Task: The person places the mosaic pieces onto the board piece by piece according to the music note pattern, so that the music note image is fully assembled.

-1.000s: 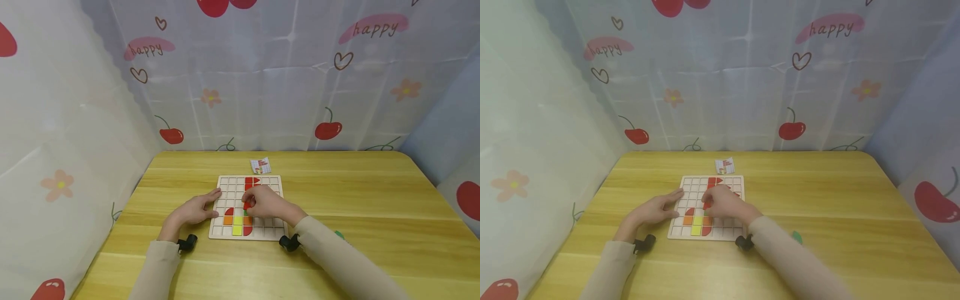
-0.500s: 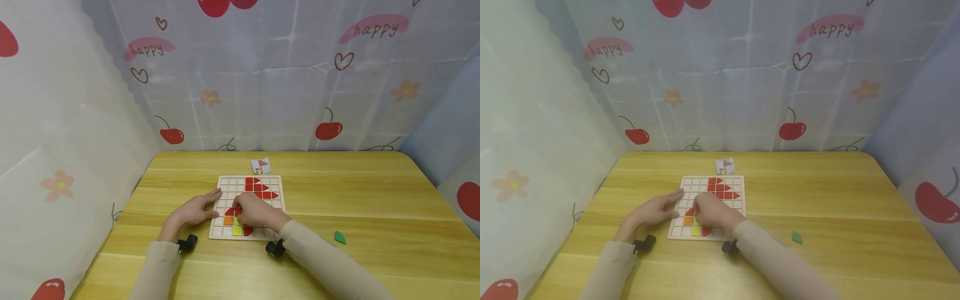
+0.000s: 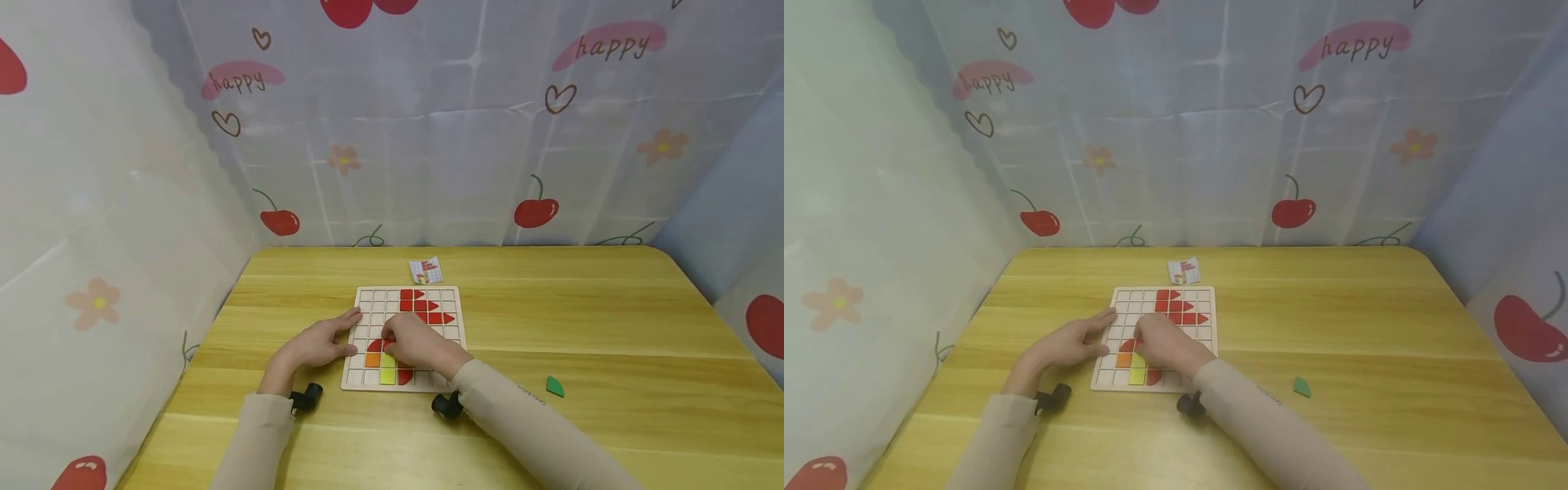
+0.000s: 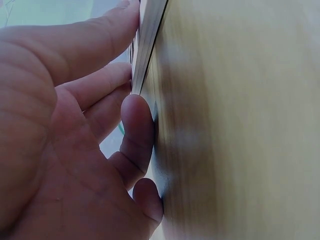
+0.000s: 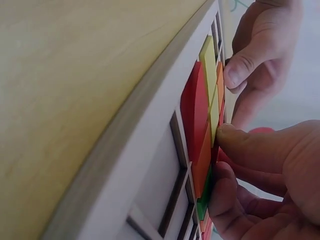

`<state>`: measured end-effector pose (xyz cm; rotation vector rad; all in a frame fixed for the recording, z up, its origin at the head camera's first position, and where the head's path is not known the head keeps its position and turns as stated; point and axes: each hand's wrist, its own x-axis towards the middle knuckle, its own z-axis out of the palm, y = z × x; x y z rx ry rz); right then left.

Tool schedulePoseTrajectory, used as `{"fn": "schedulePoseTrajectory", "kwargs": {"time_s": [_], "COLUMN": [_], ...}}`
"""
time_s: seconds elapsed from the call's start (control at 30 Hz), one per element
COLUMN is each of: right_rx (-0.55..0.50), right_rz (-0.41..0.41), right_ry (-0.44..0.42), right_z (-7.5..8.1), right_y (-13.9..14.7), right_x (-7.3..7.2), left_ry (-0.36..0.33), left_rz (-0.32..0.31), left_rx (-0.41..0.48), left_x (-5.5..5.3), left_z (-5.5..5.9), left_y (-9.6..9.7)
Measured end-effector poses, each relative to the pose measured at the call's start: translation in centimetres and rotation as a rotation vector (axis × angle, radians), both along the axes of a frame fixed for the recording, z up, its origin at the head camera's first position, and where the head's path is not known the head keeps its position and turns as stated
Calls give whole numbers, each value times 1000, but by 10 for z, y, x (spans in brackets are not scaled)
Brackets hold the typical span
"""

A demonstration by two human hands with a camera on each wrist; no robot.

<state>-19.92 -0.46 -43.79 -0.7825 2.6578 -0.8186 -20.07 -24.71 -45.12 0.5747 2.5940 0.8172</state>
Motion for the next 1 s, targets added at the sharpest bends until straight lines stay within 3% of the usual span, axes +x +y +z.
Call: {"fn": "schedulePoseTrajectory", "kwargs": {"time_s": [0.47, 0.7, 1.0], "right_rx": [-22, -79, -104], "right_rz": [5, -10, -4], "right_ry": [10, -35, -3], "right_z": [-3, 2, -1], "right_y": [5, 15, 38], "right_x": [-3, 3, 12], "left_ry": [7, 6, 8], "left_rz": [-7, -4, -2], "left_rx": [2, 5, 5], "left_x": [-2, -1, -2], "left_z": [-3, -3, -4], "left_y": [-1, -1, -2]}}
